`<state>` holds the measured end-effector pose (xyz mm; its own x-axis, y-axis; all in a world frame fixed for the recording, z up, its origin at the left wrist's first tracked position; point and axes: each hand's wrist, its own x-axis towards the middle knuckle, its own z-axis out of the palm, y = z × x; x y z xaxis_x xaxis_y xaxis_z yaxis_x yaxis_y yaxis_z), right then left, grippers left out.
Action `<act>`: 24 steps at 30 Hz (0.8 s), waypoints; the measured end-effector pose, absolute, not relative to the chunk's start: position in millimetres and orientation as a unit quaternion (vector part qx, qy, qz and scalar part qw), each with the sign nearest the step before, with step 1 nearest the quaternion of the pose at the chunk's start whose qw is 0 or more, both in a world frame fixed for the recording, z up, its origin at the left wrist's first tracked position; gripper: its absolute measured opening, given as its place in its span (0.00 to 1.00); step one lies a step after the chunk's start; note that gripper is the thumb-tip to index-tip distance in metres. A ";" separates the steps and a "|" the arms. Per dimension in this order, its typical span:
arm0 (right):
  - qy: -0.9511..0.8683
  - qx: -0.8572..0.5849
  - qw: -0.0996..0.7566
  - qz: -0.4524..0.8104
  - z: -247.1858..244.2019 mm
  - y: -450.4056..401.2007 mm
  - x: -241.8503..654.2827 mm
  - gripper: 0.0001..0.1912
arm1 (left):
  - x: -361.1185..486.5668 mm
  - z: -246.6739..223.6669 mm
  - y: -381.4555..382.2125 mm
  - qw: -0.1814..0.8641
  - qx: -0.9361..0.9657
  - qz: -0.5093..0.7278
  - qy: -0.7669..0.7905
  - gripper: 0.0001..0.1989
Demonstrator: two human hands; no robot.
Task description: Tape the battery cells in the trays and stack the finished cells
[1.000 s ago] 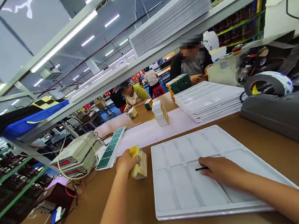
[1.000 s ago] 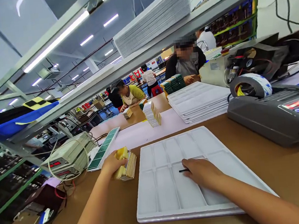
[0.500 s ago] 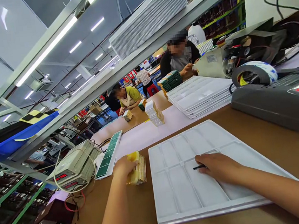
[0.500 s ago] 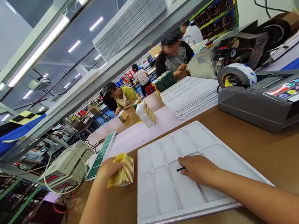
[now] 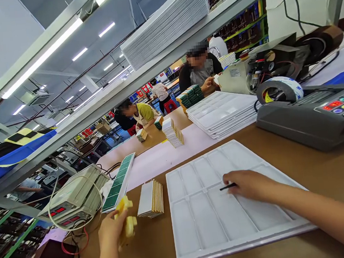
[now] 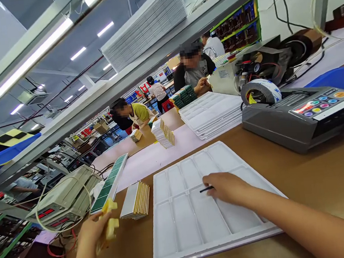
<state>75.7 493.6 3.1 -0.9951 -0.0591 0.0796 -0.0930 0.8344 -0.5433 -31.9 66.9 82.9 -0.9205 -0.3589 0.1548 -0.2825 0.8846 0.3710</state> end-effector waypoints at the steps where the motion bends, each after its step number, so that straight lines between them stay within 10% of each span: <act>1: -0.958 0.023 0.041 0.282 3.9 501.9 74.5 0.06 | -31.0 73.4 60.3 0.094 0.186 -0.163 -0.964 0.31; 24: -0.989 0.001 0.110 0.099 13.3 562.7 72.7 0.06 | -23.1 11.5 62.3 0.086 0.190 -0.181 -0.961 0.36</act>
